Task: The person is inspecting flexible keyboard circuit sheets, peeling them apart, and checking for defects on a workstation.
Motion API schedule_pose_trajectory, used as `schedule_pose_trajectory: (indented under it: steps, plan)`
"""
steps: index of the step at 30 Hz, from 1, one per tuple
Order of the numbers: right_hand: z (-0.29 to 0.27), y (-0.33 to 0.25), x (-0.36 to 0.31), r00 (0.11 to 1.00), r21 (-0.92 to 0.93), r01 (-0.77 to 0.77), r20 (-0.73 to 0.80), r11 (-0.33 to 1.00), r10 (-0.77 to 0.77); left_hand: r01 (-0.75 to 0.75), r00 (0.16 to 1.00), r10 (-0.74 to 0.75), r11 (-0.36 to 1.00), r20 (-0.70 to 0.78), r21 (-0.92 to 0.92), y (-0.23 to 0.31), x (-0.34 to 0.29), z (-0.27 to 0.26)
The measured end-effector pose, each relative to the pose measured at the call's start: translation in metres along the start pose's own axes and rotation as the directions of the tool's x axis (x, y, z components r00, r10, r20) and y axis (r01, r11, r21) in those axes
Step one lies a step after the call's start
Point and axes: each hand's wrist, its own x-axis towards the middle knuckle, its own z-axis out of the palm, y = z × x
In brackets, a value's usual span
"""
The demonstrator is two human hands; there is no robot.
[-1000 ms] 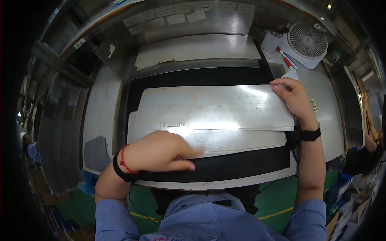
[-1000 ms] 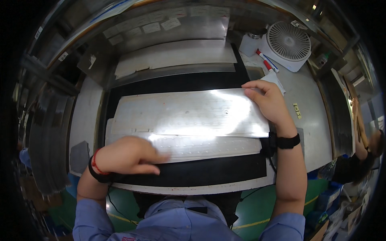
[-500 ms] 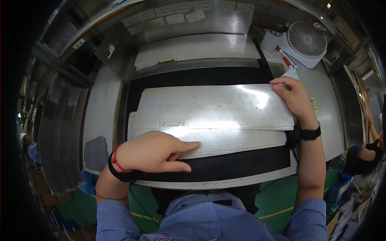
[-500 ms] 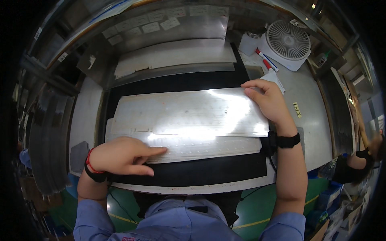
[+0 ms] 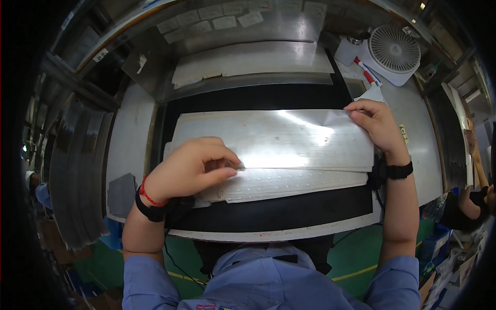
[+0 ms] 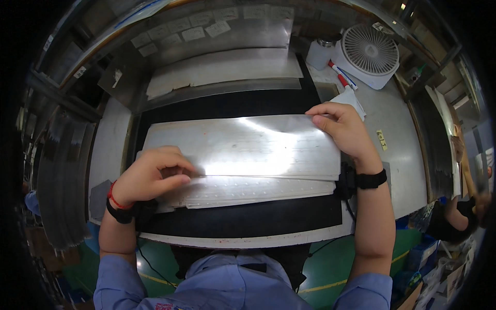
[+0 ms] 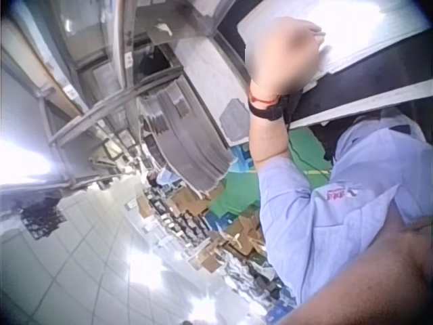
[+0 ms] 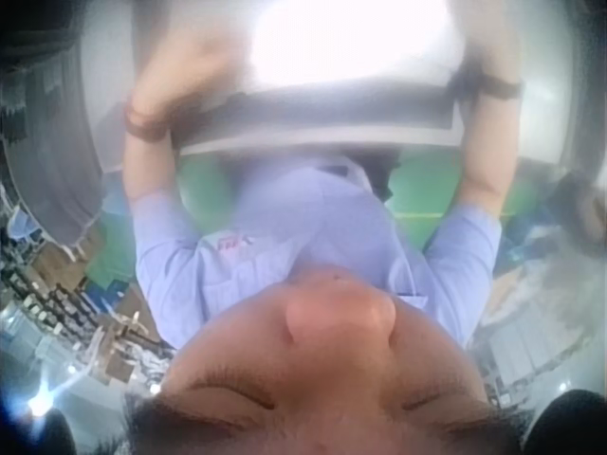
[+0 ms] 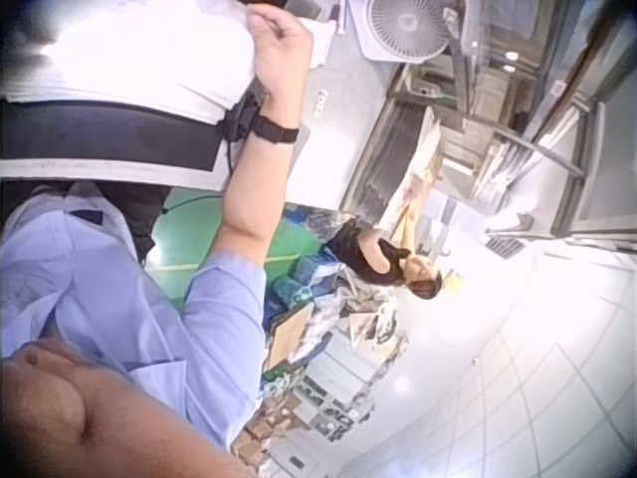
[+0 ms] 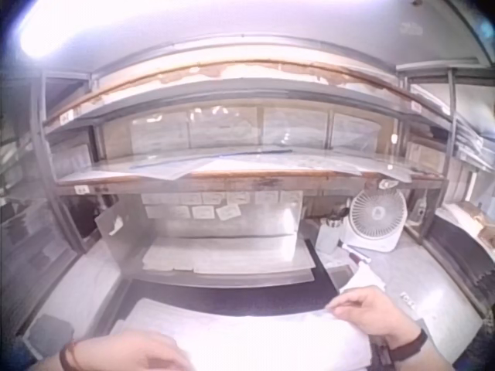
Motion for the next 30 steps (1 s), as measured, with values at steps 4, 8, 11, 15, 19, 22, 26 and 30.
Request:
schedule_pose_trajectory:
  steps: [4,8,11,15,19,22,26,30]
  plan:
    - [0.004,-0.003,0.001,0.999,-0.039,0.029,0.028,0.999,-0.028,-0.201,0.976,0.215,0.940,-0.019,0.275,0.001,-0.001,0.018]
    - [0.004,-0.003,0.000,1.000,-0.067,0.007,0.027,0.998,-0.005,-0.129,0.990,0.140,0.947,-0.019,0.294,0.008,-0.001,0.023]
    - [0.003,-0.001,0.001,0.999,-0.090,0.032,0.015,0.995,-0.031,-0.123,0.988,0.146,0.935,-0.045,0.333,0.012,-0.002,0.024]
    - [0.003,0.002,0.002,1.000,-0.044,-0.003,-0.029,0.999,0.002,-0.116,0.990,0.140,0.915,-0.033,0.386,0.014,-0.006,0.027]
    - [0.003,0.002,0.002,0.999,-0.032,-0.034,-0.030,0.999,0.033,-0.105,0.991,0.131,0.905,-0.036,0.412,0.013,-0.010,0.028]
    - [0.004,0.002,0.002,0.999,-0.046,-0.037,-0.035,0.998,0.035,-0.117,0.991,0.136,0.903,-0.017,0.414,0.013,-0.011,0.026]
    - [0.005,0.001,0.001,0.998,-0.031,-0.058,-0.036,0.998,0.057,-0.156,0.984,0.177,0.907,-0.018,0.391,0.011,-0.012,0.026]
    - [0.003,0.005,0.003,1.000,-0.056,-0.017,-0.015,0.998,0.016,-0.180,0.980,0.200,0.901,-0.009,0.394,0.009,-0.011,0.025]
